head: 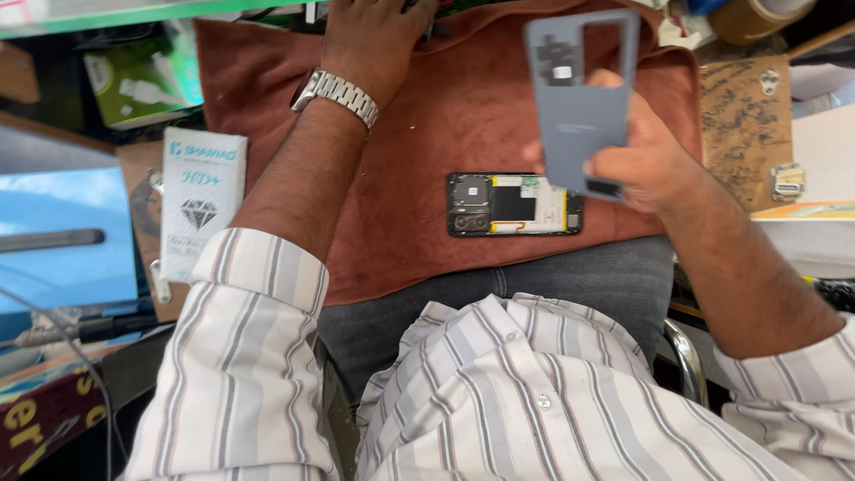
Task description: The person disassembles a smartphone, removes the camera module, and applies adhesive to the back cover. They then reassemble the phone, aligning the back cover and securing it with rubber bands to hold the components in place while the adhesive sets.
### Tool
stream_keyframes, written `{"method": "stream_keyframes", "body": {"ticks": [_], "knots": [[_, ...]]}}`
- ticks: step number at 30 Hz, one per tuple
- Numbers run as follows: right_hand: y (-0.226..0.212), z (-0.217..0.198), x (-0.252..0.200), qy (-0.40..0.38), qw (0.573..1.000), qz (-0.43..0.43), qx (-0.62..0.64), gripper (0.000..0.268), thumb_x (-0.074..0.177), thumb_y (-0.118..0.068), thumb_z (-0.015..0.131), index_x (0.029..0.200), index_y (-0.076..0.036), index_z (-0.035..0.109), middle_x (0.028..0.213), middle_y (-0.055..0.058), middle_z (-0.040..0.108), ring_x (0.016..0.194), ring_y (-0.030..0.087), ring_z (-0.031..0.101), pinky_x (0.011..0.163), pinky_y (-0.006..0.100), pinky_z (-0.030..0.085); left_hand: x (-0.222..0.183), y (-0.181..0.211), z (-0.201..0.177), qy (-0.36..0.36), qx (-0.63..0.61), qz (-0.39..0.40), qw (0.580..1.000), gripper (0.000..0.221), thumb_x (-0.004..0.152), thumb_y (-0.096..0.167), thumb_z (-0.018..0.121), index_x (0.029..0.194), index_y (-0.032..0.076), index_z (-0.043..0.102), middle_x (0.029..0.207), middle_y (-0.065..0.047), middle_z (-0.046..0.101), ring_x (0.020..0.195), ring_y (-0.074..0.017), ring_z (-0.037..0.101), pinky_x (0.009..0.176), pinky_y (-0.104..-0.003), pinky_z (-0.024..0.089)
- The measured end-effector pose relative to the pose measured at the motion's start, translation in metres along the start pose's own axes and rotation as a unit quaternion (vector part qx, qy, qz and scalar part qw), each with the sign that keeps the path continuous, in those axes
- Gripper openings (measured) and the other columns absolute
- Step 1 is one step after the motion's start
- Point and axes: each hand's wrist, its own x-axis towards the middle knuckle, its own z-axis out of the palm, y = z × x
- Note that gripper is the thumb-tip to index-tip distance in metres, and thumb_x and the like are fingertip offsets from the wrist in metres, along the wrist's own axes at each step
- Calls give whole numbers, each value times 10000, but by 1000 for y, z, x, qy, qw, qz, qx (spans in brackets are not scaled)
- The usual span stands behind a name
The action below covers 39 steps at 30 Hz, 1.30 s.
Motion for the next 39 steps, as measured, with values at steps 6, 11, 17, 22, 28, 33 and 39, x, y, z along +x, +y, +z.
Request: {"method": "stream_keyframes", "body": {"ticks": [6,11,17,22,28,33,39], "knots": [[25,-11,-61,74,937,-49,-339,639,724,-57,706,1307,-40,446,1374,175,478,1287,272,490,1097,409,429,-12,23,-9,49,10,-36,998,594,833,74,662,1420,150,611,1416,-104,562,1311,-362,476,1078,-573,342],[21,11,-58,-1,831,-132,-541,675,652,-280,903,1237,-88,627,1346,134,553,1248,343,493,1082,467,422,-61,77,-72,-5,-140,-100,985,592,859,145,689,1442,180,598,1446,-94,530,1377,-343,435,1111,-574,284],[37,22,-36,-50,770,-154,-617,669,664,-490,875,1228,-166,718,1445,56,572,1238,338,504,1070,493,439,-107,132,-122,-98,-260,-97,956,803,710,354,776,1451,163,534,1497,-43,516,1412,-280,400,1113,-531,258],[47,25,-30,-47,757,-143,-636,683,666,-521,861,1248,-193,721,1445,52,575,1258,316,510,1051,503,445,-117,140,-115,-131,-214,-110,962,882,724,474,809,1492,171,498,1551,-14,491,1436,-259,368,1147,-543,202],[57,20,-30,-51,767,-143,-624,698,682,-556,828,1275,-206,715,1477,77,547,1289,323,495,1092,506,434,-121,139,-100,-148,-192,-108,964,783,809,515,765,1480,190,525,1571,4,476,1445,-253,361,1152,-515,200],[55,18,-30,-62,761,-131,-632,689,686,-572,818,1272,-224,715,1459,87,536,1327,336,481,1116,534,401,-122,140,-97,-154,-176,-106,967,766,820,547,748,1465,190,541,1568,0,474,1432,-257,358,1135,-525,190],[51,15,-30,-71,759,-113,-637,658,708,-544,815,1282,-239,710,1459,91,532,1335,339,466,1113,535,395,-123,137,-96,-159,-195,-102,962,756,845,576,731,1478,206,544,1586,11,459,1450,-265,340,1150,-517,185]]}}
